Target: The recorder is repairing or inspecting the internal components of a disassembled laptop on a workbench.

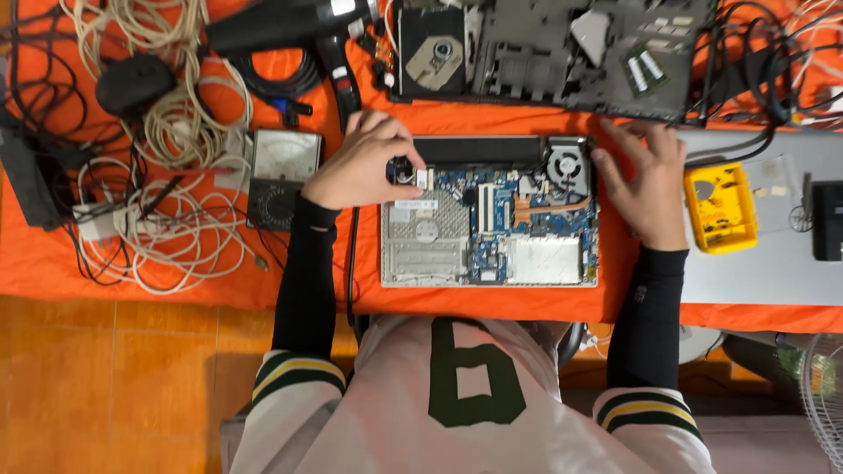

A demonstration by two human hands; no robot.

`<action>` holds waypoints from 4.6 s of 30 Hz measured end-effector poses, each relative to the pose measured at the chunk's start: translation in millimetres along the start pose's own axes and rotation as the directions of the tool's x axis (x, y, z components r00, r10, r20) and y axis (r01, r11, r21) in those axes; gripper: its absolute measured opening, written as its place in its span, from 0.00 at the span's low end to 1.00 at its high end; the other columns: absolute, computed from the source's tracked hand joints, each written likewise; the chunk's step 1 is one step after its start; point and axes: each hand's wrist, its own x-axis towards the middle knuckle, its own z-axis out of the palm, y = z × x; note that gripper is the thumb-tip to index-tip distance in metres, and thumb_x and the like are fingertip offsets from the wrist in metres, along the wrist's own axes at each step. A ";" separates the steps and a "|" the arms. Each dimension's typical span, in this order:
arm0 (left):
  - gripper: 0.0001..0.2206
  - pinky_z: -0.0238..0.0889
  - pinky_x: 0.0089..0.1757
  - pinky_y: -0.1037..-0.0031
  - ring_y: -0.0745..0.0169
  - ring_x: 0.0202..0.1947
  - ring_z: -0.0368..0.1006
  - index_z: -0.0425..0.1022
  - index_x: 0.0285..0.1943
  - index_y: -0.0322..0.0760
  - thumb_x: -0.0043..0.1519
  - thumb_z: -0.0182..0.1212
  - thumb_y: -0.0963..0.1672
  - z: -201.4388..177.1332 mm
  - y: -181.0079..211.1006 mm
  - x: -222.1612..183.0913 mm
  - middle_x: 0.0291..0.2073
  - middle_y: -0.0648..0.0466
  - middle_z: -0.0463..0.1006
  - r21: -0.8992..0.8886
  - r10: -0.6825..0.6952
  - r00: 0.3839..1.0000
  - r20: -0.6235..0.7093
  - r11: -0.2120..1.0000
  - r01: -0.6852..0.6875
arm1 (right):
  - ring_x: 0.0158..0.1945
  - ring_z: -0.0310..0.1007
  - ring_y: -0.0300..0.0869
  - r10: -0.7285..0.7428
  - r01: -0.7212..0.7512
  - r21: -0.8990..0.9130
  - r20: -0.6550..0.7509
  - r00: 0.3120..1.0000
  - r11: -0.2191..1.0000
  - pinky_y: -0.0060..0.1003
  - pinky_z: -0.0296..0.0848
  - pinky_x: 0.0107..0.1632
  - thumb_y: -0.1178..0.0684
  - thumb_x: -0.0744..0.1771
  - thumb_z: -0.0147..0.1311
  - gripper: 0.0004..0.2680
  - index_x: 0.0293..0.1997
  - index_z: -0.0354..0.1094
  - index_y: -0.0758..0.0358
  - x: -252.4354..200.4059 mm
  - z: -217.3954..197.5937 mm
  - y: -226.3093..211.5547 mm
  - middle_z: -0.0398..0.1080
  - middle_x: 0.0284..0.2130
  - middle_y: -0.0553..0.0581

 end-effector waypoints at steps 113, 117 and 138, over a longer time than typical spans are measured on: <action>0.14 0.42 0.63 0.55 0.56 0.54 0.63 0.81 0.35 0.43 0.50 0.77 0.52 5.8 2.0 -1.8 0.41 0.58 0.74 0.039 0.001 1.000 0.004 0.999 -0.001 | 0.49 0.69 0.49 -0.004 -0.001 0.052 0.083 0.997 0.999 0.43 0.60 0.54 0.52 0.73 0.58 0.11 0.63 0.76 0.55 -0.9 8.1 -1.5 0.71 0.47 0.58; 0.14 0.42 0.63 0.57 0.57 0.55 0.64 0.81 0.36 0.43 0.51 0.76 0.51 2.6 7.9 -1.9 0.42 0.58 0.75 0.015 -0.014 1.000 0.003 1.000 0.014 | 0.51 0.70 0.48 -0.028 0.025 0.046 0.068 0.997 0.999 0.43 0.61 0.56 0.51 0.72 0.57 0.11 0.62 0.75 0.55 -1.7 9.0 0.9 0.72 0.46 0.57; 0.06 0.45 0.58 0.58 0.53 0.58 0.60 0.83 0.35 0.46 0.57 0.72 0.48 5.4 2.9 -4.4 0.47 0.58 0.73 0.029 0.029 0.997 -0.065 0.999 -0.027 | 0.52 0.66 0.54 0.059 -0.057 0.075 -0.018 0.998 0.996 0.44 0.63 0.57 0.50 0.72 0.57 0.12 0.61 0.73 0.60 -8.7 -7.9 7.8 0.71 0.46 0.59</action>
